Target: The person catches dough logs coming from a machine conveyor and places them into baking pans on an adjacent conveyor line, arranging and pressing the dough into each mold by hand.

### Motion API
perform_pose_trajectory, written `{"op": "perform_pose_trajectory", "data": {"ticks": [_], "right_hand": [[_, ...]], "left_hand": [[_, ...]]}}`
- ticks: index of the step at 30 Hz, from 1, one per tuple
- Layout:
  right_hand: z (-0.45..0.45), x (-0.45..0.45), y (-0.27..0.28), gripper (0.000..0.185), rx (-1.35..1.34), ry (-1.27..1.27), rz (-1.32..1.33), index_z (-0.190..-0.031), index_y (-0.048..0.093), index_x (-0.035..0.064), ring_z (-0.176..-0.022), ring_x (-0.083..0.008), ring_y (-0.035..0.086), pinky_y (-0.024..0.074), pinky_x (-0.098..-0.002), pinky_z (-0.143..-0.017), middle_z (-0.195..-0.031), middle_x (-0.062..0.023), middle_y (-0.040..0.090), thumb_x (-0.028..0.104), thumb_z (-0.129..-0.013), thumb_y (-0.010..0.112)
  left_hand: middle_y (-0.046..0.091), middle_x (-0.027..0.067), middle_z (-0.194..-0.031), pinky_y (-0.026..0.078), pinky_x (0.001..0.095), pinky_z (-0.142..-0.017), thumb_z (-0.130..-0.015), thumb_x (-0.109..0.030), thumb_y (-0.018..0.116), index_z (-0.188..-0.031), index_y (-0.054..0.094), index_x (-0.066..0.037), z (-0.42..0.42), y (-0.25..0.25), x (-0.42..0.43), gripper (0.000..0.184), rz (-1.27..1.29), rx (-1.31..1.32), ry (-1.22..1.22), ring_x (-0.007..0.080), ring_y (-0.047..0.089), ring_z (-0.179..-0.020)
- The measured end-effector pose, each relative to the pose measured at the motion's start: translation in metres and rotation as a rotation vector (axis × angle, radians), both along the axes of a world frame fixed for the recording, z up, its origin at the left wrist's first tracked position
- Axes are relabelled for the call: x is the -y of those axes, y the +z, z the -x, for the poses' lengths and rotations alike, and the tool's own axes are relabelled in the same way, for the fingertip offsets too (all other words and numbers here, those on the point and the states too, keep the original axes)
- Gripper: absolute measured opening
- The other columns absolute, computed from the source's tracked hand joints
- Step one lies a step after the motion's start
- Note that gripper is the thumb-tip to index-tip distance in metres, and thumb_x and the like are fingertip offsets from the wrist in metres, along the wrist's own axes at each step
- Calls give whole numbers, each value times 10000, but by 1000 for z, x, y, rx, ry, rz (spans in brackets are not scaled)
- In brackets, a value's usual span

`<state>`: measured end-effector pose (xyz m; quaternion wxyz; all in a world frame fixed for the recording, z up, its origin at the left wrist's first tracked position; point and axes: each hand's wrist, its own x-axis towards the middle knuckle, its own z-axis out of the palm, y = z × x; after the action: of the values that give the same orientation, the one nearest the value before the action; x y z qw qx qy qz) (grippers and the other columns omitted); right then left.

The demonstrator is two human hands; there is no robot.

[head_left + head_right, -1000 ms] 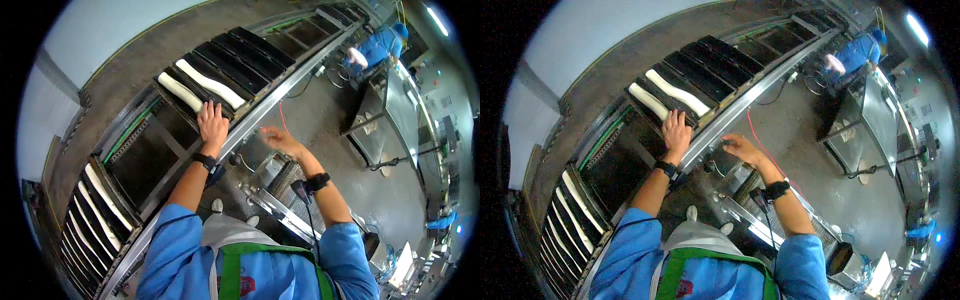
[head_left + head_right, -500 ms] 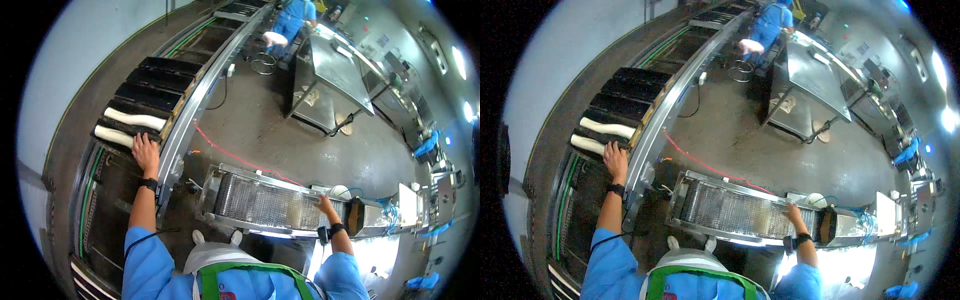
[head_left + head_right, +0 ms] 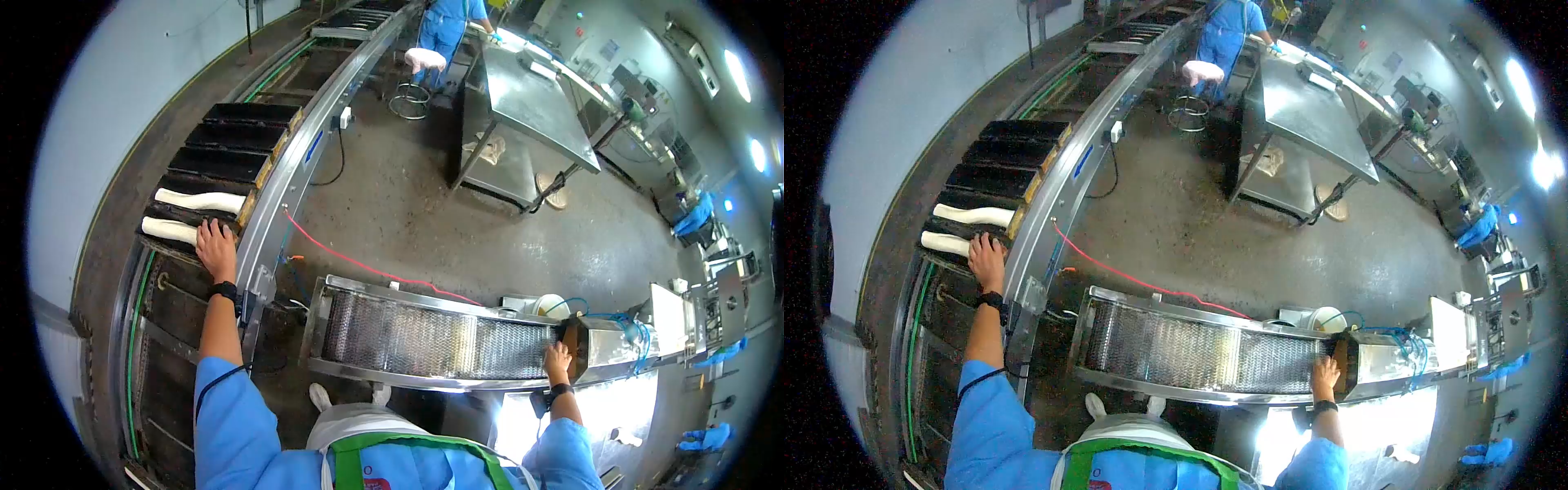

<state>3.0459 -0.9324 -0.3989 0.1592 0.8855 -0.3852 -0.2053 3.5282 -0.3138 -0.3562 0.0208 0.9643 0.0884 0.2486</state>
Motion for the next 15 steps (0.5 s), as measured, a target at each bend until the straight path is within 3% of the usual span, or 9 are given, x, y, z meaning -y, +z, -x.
{"op": "perform_pose_trajectory", "data": {"ticks": [7,9,10,11,13,14,15], "right_hand": [[-5,-9,0,241,64,82,82,-940,512,175,-1043,-276,360,371,-410,-767,-1070,-82,403,144,-702,505],[-17,-11,-4,205,2,183,10,-911,529,172,-1041,-274,366,408,-422,-711,-1060,-82,436,247,-723,494],[-30,-26,14,225,51,235,-23,-877,527,129,-957,-286,443,441,-392,-653,-1001,-113,477,216,-670,546],[-39,-30,31,225,43,259,-26,-877,527,129,-957,-286,443,441,-392,-653,-1001,-113,477,216,-670,546],[-62,-32,53,350,156,113,-162,-866,528,98,-823,-297,509,438,-354,-668,-870,-128,529,156,-542,648],[-73,-32,67,311,603,321,-197,-789,526,66,-695,-315,538,437,-369,-618,-707,-159,548,180,-524,642],[-81,-26,91,271,516,237,-208,-747,516,50,-652,-330,534,425,-396,-579,-638,-169,533,170,-530,625]], "left_hand": [[403,69,-1163,317,403,-858,-814,-298,399,-1045,472,-101,7,7,-5,312,4,-1,-2,239,339,-1098],[404,72,-1162,304,403,-867,-814,-301,397,-1043,473,-97,14,15,-6,316,54,-49,3,237,335,-1101],[402,74,-1164,294,403,-873,-813,-304,396,-1044,473,-98,15,13,-9,318,63,-29,-11,235,330,-1105],[400,75,-1166,285,404,-878,-813,-306,396,-1045,473,-100,15,10,-12,320,72,-13,-20,233,325,-1109],[385,79,-1184,252,412,-900,-815,-318,386,-1063,467,-103,19,9,-13,338,110,-49,14,229,292,-1135],[378,74,-1191,245,415,-905,-815,-319,383,-1065,466,-101,23,13,-14,341,132,-56,11,228,283,-1141],[372,70,-1198,238,417,-910,-816,-319,380,-1067,465,-100,28,16,-14,344,154,-66,2,226,274,-1147]]}}
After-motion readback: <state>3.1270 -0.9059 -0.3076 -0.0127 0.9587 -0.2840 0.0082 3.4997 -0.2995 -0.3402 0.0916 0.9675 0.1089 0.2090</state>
